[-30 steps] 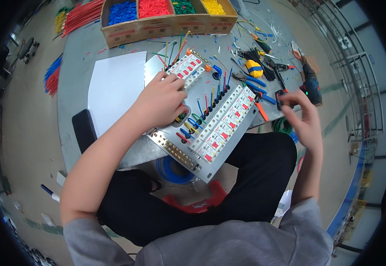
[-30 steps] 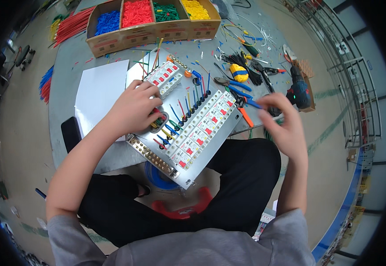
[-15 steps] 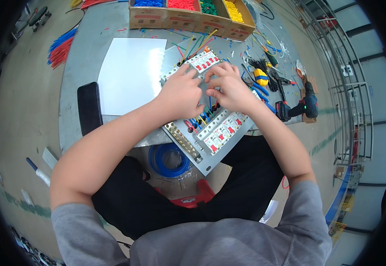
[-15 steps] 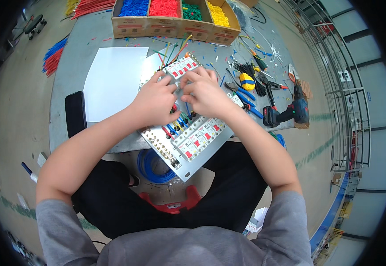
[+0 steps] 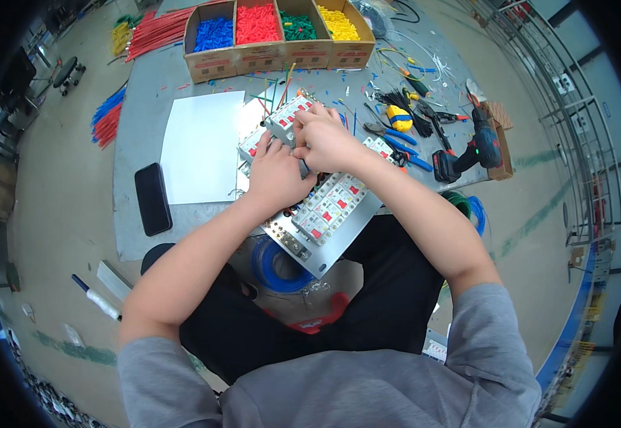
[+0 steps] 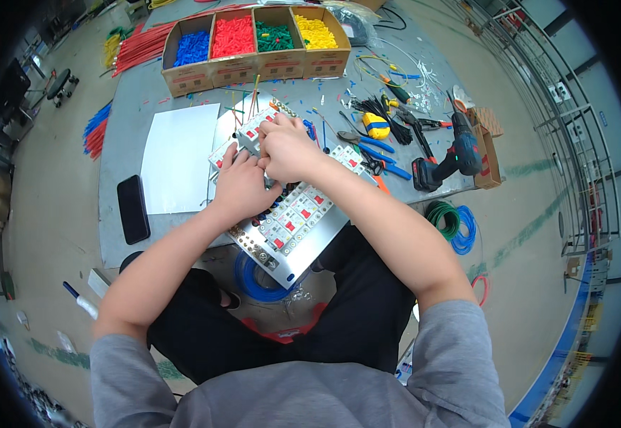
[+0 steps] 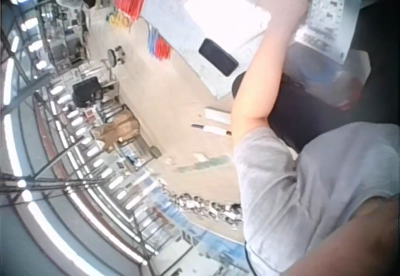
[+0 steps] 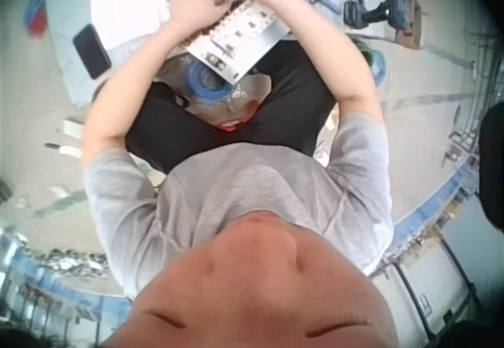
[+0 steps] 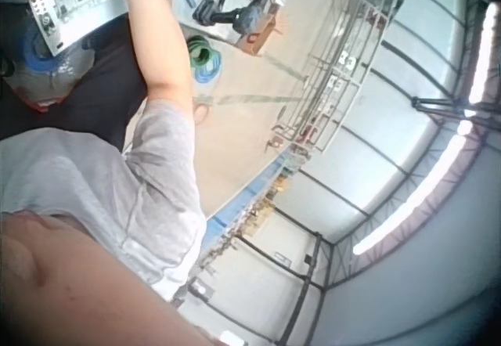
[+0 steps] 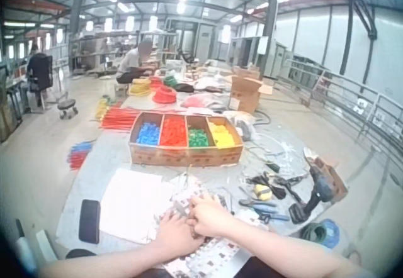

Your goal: The person strips wire ends with pliers and inserts them into terminal blocks on an electrical panel. They then use a cordless drill to tighten the terminal screws, repeating this process for multiple wires.

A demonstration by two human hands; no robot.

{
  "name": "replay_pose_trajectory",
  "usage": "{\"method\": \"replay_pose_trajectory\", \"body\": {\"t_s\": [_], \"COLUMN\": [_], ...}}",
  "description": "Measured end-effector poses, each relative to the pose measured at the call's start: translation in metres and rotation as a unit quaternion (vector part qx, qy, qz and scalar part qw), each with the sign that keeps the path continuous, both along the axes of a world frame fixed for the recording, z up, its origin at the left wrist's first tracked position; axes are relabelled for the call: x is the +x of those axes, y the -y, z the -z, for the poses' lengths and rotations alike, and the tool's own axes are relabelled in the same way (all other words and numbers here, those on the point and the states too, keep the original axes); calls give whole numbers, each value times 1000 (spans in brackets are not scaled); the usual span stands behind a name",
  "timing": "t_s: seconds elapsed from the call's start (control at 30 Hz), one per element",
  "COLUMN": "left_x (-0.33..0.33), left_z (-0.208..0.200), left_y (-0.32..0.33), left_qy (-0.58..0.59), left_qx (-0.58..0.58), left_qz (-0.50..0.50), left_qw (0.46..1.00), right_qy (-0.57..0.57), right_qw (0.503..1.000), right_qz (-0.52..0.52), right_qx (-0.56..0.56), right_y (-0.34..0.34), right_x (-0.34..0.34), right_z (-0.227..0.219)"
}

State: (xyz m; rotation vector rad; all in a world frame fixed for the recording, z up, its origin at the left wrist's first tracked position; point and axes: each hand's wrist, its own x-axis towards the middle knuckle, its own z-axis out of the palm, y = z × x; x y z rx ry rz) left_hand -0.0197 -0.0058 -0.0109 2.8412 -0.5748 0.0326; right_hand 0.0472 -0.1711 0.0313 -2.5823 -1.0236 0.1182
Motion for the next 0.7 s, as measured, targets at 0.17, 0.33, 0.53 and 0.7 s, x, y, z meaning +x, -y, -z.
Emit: {"method": "replay_pose_trajectory", "body": {"t_s": [0.17,0.33,0.53,0.7], "left_x": [-3,-4,2,0], "left_z": [10,-3,10,12], "left_y": [4,9,9,10], "left_qy": [47,-17,-23,-10], "left_qx": [-11,-23,18,40], "left_qz": [-25,-32,-31,-37], "left_qw": [999,999,999,998], "right_qy": [22,79,171,213], "right_qw": [1000,997,975,970], "right_qz": [-4,-10,-84,-45], "right_qx": [7,25,112,110], "right_y": [-1,3,27,47], "right_x": [1,-6,-31,-61], "right_z": [5,10,4,17]}}
